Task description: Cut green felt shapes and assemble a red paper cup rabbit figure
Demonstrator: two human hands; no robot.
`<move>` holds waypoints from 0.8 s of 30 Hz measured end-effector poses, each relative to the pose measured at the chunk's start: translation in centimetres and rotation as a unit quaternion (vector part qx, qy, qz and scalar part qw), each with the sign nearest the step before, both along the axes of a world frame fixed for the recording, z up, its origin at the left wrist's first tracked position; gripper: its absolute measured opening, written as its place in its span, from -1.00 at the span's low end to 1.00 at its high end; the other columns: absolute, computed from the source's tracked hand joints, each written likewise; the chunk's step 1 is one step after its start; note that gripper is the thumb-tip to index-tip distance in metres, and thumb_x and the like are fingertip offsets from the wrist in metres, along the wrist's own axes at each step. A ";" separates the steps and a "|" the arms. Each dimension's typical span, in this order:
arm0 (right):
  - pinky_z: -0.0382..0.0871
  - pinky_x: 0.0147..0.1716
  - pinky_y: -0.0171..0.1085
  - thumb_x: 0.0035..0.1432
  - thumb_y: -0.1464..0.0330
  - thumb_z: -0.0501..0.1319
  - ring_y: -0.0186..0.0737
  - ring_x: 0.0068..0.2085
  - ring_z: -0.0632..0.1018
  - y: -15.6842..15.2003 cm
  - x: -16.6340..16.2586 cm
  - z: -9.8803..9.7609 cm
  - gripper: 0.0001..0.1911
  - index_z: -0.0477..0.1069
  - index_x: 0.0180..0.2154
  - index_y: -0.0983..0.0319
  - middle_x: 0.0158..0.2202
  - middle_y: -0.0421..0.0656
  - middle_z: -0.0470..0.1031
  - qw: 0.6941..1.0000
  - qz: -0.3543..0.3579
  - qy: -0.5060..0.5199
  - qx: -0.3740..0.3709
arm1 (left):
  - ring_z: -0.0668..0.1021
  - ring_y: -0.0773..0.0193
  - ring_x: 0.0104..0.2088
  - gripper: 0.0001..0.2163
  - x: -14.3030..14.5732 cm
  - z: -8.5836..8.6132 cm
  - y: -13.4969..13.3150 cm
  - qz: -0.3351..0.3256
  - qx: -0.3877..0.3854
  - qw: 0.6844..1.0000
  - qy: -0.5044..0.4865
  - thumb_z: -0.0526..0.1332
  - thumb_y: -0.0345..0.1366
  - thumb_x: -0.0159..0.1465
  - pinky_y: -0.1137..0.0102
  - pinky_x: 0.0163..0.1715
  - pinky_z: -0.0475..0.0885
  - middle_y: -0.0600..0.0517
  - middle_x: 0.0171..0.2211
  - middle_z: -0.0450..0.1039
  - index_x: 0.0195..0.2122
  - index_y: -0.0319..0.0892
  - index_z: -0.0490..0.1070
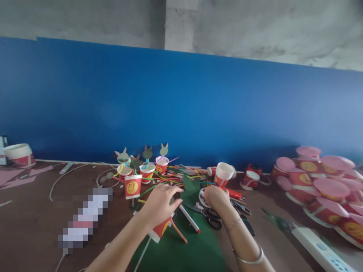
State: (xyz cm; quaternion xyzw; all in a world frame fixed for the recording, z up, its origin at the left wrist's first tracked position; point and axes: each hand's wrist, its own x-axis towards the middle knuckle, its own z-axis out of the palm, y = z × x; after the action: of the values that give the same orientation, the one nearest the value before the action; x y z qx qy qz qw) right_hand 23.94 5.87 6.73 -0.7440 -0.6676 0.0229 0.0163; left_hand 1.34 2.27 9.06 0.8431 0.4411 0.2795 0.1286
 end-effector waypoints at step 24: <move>0.17 -0.37 -0.31 -0.08 0.52 0.09 -0.14 -0.26 0.52 -0.6 -1.9 -0.2 -0.77 0.52 -0.48 0.22 -0.35 -0.08 0.56 0.993 0.114 0.014 -0.022 | 0.48 0.16 -0.30 -0.80 0.0 -0.9 0.4 -0.019 -0.023 0.993 0.114 0.13 -0.25 0.18 0.33 -0.27 0.30 0.02 -0.27 0.50 -0.17 -0.08 0.40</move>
State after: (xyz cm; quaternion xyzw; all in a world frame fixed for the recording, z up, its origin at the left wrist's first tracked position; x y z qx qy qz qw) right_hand 22.08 5.30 6.50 -0.6632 -0.7468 0.0494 0.0064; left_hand 1.34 2.66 8.19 0.8743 0.4435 0.1688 0.1019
